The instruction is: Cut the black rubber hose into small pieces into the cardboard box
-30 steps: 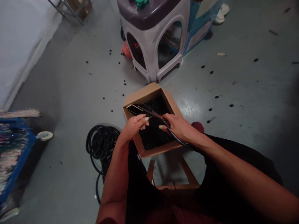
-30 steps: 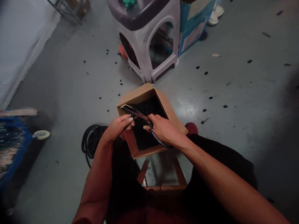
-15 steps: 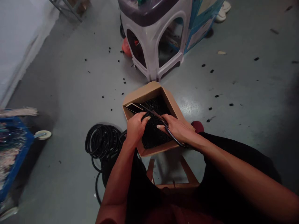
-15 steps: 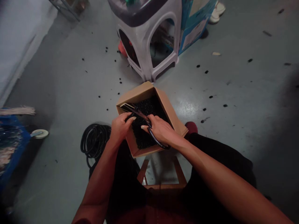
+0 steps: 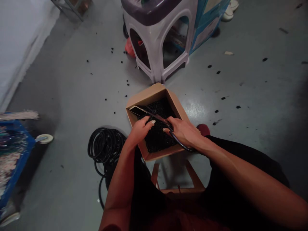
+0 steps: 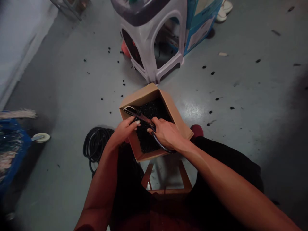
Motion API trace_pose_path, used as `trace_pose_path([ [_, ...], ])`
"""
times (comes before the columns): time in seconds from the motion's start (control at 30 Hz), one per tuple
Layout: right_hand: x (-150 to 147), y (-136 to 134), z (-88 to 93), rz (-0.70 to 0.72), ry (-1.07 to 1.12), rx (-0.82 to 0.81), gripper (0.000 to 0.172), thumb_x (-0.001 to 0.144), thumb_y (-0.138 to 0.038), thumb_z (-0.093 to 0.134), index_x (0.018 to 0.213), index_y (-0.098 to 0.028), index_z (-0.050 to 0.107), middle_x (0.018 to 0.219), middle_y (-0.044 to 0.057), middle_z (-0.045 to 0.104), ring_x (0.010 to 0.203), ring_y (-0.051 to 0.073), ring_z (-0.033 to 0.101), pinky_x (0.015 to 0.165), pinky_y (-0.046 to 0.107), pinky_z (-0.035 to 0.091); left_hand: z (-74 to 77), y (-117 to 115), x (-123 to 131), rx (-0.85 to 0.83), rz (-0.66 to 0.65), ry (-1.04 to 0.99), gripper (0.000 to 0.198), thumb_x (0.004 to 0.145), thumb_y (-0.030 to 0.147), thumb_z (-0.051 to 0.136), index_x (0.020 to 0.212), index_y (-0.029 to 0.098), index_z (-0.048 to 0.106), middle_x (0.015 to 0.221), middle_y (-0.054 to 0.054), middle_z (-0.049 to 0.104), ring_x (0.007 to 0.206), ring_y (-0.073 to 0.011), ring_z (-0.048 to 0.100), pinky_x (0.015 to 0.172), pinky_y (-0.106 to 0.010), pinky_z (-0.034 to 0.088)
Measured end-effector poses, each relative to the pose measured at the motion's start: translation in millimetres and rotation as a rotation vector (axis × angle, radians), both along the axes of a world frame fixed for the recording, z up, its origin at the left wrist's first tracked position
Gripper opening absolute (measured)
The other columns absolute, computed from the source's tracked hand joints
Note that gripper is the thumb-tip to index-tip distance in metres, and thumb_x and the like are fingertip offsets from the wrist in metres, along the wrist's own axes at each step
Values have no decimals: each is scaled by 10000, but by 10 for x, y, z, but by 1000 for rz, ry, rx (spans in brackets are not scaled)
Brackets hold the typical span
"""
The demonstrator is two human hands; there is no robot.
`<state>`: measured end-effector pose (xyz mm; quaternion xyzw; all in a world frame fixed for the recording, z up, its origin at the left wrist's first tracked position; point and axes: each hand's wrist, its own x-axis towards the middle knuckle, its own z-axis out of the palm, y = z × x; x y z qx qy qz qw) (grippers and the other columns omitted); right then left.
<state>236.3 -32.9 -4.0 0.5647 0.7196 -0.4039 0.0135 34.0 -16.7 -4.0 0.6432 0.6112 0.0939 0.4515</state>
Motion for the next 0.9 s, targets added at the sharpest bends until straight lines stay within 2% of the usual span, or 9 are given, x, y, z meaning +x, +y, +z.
trace_pose_path([
  [0.17,13,20,14,-15,36,27,184,921,-346,452,1004,-196,516,979,96,659,834,226,610,616,287,312,59,39,-69,-110,59,-266,319,909,411,435,860,152,615,848,-35,638,743,-127,560,746,-259,447],
  [0.33,30,3,5,-2,28,52,188,926,-359,433,993,-204,517,943,83,660,802,223,609,599,287,298,16,43,-91,-150,110,-325,301,879,429,492,830,152,601,784,-25,612,688,-110,539,693,-241,451],
  [0.47,28,-18,-13,-4,7,72,220,935,-386,442,1043,-213,524,988,86,647,829,228,610,614,290,317,15,42,-82,-118,115,-273,286,877,408,489,833,153,610,785,-28,625,673,-109,546,681,-238,457],
  [0.6,24,-34,-67,-19,25,113,309,939,-472,450,1093,-212,517,1051,104,621,898,251,602,651,304,357,8,29,-45,-27,126,-138,271,887,358,479,929,154,652,829,-34,669,692,-123,582,717,-255,472],
  [0.7,18,-40,-135,-24,51,130,357,939,-510,441,1119,-210,510,1052,113,614,923,266,592,678,320,377,-25,18,-23,91,137,-35,271,887,318,495,1021,161,669,955,-56,711,810,-162,632,808,-297,485],
  [0.8,-2,-46,-212,-17,87,132,351,933,-498,457,1109,-198,504,1039,118,607,937,270,584,711,330,391,-44,11,-8,237,172,62,241,857,276,554,1029,166,683,1081,-71,712,992,-205,632,924,-335,456],
  [0.9,-28,-61,-269,-37,140,104,327,930,-480,463,1093,-198,494,1038,110,603,933,257,583,715,318,394,-36,1,18,289,230,131,180,826,244,596,972,177,678,1023,-53,721,960,-200,637,891,-327,460],
])
